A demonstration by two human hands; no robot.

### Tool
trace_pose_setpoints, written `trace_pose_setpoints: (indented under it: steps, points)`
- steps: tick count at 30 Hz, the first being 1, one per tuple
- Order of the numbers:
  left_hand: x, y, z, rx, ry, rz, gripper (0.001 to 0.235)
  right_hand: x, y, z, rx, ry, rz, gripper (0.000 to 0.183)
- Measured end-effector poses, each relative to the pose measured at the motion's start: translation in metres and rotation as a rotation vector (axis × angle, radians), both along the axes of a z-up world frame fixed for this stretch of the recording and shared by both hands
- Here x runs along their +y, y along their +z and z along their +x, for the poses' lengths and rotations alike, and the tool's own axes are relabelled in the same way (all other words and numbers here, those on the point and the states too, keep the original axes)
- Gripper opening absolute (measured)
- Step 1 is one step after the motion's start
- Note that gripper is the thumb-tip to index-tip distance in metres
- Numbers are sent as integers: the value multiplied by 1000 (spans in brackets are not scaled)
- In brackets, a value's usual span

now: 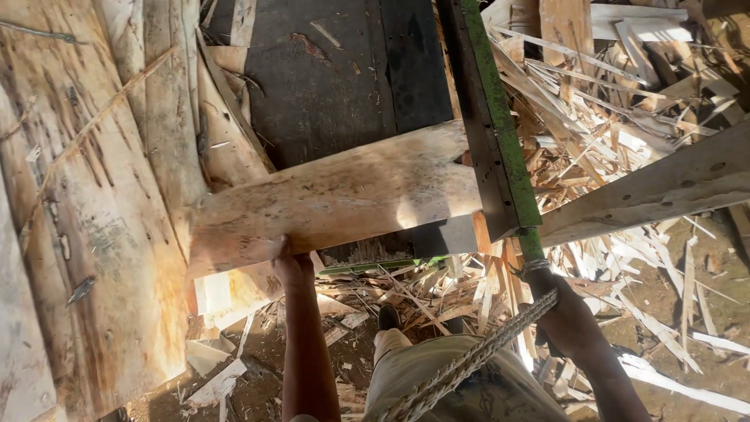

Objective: The person picks up wooden planks from a large pile and places them onto a processing machine. They repeatedly handle the wood, positioning it on the machine's surface and moving it through the mechanism.

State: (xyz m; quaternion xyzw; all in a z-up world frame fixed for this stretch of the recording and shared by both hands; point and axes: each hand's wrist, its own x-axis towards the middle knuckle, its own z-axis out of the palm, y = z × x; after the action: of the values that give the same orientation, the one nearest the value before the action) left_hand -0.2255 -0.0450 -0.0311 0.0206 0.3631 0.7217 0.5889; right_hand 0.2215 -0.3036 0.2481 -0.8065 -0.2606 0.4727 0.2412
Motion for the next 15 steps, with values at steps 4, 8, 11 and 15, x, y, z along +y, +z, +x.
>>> trace_pose_setpoints:
  steps: [4,8,11,15]
  points:
    - [39,74,20,28,52,30,33,-6,-15,1,9,14,91,50]
    - [93,36,14,75,31,-15,32,0,-6,-11,-173,58,96,51]
    - [110,3,18,46,2,-95,31,-4,-31,-10,-244,62,43,48]
    - [117,-31,12,50,28,-291,31,-27,-161,24,-415,254,298,53]
